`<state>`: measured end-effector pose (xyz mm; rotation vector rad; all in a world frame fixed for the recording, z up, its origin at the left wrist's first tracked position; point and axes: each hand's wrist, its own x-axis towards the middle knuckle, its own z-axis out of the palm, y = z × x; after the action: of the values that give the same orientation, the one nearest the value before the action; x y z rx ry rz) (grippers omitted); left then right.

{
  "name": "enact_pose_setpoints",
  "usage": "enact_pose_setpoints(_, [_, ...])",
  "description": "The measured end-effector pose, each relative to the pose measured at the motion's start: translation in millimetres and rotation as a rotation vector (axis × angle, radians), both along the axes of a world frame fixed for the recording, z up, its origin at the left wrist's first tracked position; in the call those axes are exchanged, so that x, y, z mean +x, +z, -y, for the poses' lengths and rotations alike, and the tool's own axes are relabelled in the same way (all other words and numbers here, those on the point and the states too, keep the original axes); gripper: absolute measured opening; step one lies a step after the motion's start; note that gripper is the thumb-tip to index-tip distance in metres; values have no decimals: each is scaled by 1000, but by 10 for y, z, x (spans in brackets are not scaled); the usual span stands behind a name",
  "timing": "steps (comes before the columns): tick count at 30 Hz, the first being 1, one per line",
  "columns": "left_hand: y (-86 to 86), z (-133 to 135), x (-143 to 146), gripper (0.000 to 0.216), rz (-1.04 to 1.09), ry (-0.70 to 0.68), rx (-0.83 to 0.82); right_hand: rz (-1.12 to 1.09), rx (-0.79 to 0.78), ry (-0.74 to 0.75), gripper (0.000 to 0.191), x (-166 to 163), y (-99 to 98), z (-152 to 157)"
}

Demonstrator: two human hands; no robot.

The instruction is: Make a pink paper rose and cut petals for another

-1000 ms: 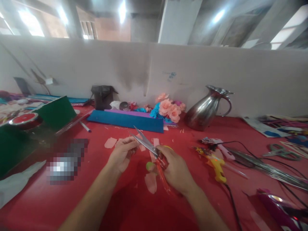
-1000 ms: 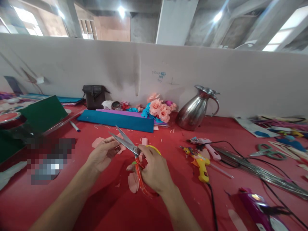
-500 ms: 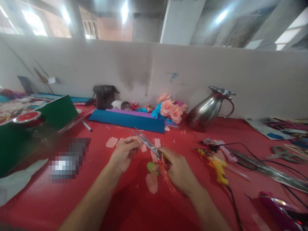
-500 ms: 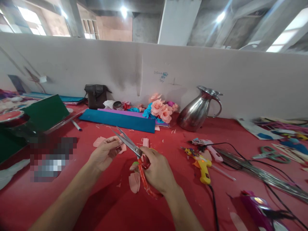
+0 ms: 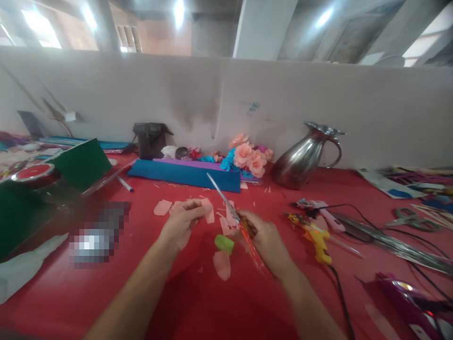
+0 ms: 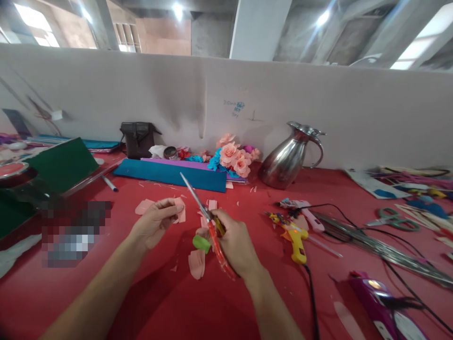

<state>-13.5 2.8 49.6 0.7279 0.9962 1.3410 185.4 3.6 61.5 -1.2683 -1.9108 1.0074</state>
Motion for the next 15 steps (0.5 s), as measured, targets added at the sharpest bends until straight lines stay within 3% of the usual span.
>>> enact_pose_setpoints(2, [-28, 17, 59, 22, -25, -13, 1, -180, -64, -43, 29, -54, -73, -4])
enact_pose_setpoints(5, [-68, 67, 165, 34, -111, -141, -9, -428, -232, -34, 43, -131, -134, 9])
enact_pose_setpoints(9, [-80, 119, 234, 39, -227, -300, -1, -568, -354, -51, 45, -141, -136, 8])
enact_pose_setpoints(15, [-60, 107, 182, 30, -226, -210, 66, -631, -336, -71, 42, -94, -150, -30])
